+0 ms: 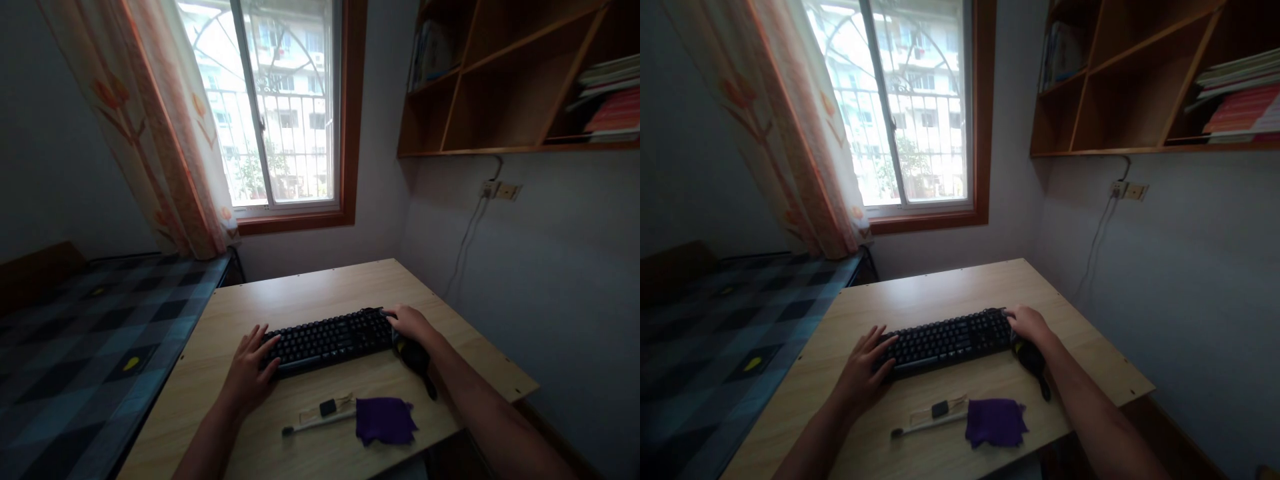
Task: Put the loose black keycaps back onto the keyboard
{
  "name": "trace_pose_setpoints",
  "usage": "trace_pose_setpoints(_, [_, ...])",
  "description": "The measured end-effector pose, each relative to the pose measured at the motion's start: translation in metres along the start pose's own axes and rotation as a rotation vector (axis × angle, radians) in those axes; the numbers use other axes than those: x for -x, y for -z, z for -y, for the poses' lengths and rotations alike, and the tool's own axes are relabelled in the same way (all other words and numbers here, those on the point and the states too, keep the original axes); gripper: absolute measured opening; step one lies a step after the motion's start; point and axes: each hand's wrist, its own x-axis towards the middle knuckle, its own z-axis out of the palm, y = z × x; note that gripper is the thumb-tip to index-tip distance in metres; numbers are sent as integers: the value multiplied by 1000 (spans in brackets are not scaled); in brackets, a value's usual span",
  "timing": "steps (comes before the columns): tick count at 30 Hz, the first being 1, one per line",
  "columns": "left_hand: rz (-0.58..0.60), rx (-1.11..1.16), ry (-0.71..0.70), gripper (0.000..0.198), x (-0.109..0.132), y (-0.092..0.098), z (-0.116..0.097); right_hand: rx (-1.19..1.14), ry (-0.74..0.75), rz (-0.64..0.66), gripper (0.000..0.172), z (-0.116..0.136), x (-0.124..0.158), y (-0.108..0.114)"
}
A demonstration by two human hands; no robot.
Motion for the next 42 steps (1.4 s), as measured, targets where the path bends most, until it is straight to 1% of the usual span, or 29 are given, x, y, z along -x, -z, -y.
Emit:
trace_pose_setpoints(1, [38, -49, -33, 50, -2, 0, -5, -8, -2, 14, 43, 0, -2, -3])
trace_pose_setpoints(3, [133, -109, -54, 59, -5, -3, -12, -30, -16, 32, 44, -2, -4, -10])
trace_pose_setpoints(5, [215, -137, -37, 70, -6, -8, -13, -36, -32, 31, 46, -5, -3, -15])
trace_pose_setpoints(7, [248, -147, -7, 75, -6, -13, -10, -24, -38, 29, 47, -6, 1, -17])
trace_pose_setpoints(10, [236, -140, 24, 72, -5, -19, -4, 9, -26, 59, 47, -6, 9, -14])
trace_pose_setpoints(14, [223, -133, 21, 70, -5, -22, -1, 37, -14, 127, 45, -9, 24, -9])
trace_pose_setpoints(21, [252, -150, 26, 70, -7, -21, -3, -54, 25, 175, 44, -17, 67, -12])
trace_pose_setpoints(23, [249, -143, 28, 70, -8, -20, -3, -61, 48, 224, 41, -19, 77, -8])
trace_pose_setpoints(25, [243, -127, 28, 70, -8, -20, -3, -70, 71, 292, 39, -21, 81, 1])
trace_pose_setpoints(27, [239, -116, 27, 70, -8, -20, -3, -96, 108, 318, 40, -19, 75, 17])
trace_pose_setpoints(28, [238, -114, 26, 70, -8, -20, -3, -106, 124, 300, 40, -17, 68, 26])
trace_pose_setpoints(30, [238, -112, 23, 70, -8, -19, -3, -86, 128, 202, 40, -8, 50, 42])
trace_pose_setpoints(32, [237, -110, 23, 71, -8, -18, -5, -47, 116, 121, 40, 4, 28, 49])
trace_pose_setpoints(34, [237, -109, 24, 71, -8, -17, -6, -14, 111, 95, 39, 16, 7, 44])
trace_pose_setpoints(37, [248, -123, 28, 71, -8, -18, -6, -6, 71, 129, 38, 25, -17, 24])
trace_pose_setpoints(40, [261, -137, 36, 71, -7, -19, -6, -30, 43, 155, 39, 21, -26, 5])
trace_pose_setpoints(42, [260, -135, 39, 71, -6, -20, -6, -42, 28, 148, 41, 15, -24, -1])
